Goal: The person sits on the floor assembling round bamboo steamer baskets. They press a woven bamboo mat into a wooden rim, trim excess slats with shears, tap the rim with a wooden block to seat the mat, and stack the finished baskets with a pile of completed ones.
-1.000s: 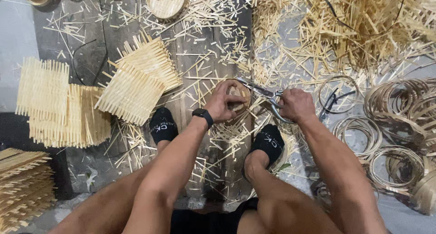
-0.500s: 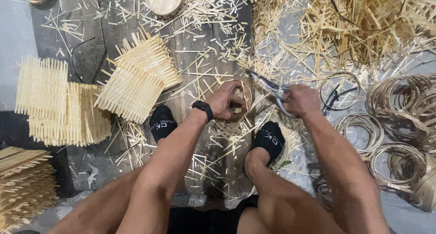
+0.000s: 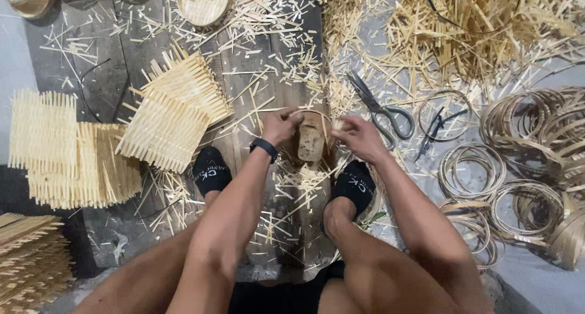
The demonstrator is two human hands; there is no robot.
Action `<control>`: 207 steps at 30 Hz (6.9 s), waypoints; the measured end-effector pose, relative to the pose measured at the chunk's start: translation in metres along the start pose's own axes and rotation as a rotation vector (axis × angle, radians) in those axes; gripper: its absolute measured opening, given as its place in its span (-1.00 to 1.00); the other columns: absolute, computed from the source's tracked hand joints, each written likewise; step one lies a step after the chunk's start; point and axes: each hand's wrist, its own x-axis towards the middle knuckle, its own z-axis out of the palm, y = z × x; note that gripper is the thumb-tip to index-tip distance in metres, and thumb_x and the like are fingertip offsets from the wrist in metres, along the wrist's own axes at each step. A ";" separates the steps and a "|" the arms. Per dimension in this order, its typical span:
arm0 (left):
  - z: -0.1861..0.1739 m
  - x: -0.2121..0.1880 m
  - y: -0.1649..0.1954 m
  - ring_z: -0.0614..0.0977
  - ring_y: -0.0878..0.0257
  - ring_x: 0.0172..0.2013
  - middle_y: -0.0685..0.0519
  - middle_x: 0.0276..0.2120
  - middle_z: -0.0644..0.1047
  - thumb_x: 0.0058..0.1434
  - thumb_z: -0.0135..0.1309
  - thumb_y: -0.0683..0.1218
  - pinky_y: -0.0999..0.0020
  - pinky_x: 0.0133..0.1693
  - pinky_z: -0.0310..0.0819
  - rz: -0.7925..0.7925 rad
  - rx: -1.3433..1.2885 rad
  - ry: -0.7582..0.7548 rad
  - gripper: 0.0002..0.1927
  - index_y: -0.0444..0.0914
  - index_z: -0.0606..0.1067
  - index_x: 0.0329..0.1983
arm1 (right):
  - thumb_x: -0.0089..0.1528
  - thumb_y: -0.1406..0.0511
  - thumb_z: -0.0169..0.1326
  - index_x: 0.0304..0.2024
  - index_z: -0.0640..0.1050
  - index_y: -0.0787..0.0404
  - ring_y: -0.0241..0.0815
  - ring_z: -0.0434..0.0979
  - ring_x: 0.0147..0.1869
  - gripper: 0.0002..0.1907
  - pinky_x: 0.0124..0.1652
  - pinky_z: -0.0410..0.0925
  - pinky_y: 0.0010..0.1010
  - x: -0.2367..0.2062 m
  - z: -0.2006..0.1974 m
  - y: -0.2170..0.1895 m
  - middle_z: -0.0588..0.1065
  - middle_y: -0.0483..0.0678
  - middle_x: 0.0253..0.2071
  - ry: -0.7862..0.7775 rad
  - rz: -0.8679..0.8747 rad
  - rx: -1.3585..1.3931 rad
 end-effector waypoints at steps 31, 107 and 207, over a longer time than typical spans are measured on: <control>0.022 -0.062 -0.066 0.64 0.24 -0.50 -0.02 -0.36 0.64 0.24 0.22 -0.16 0.33 -0.46 0.62 -0.416 -0.385 0.132 -0.76 -0.43 0.60 -0.11 | 0.27 0.48 0.06 -0.36 0.44 0.35 0.04 0.62 -0.40 -0.91 -0.44 0.58 -0.15 -0.001 0.060 0.030 0.51 0.12 -0.33 0.052 0.239 0.663; -0.027 -0.130 0.002 0.28 -0.07 0.44 -0.17 0.43 0.25 0.10 0.20 -0.15 -0.11 0.44 0.00 1.032 1.009 -0.023 -0.20 -0.24 0.21 0.44 | 0.19 0.39 0.25 -0.07 0.58 0.31 -0.40 0.57 -0.18 -0.74 -0.14 0.45 -0.55 -0.015 0.041 -0.057 0.62 -0.14 -0.18 0.091 -0.185 0.595; -0.044 -0.050 0.029 0.70 0.19 -0.43 -0.02 -0.45 0.67 -0.05 0.33 -0.08 0.33 -0.30 0.59 0.316 0.182 0.452 -0.79 -0.22 0.70 -0.33 | 0.09 0.32 0.33 -0.30 0.70 0.29 -0.21 0.64 -0.41 -0.83 -0.34 0.46 -0.38 -0.034 0.027 -0.100 0.63 0.00 -0.45 0.506 -0.102 0.060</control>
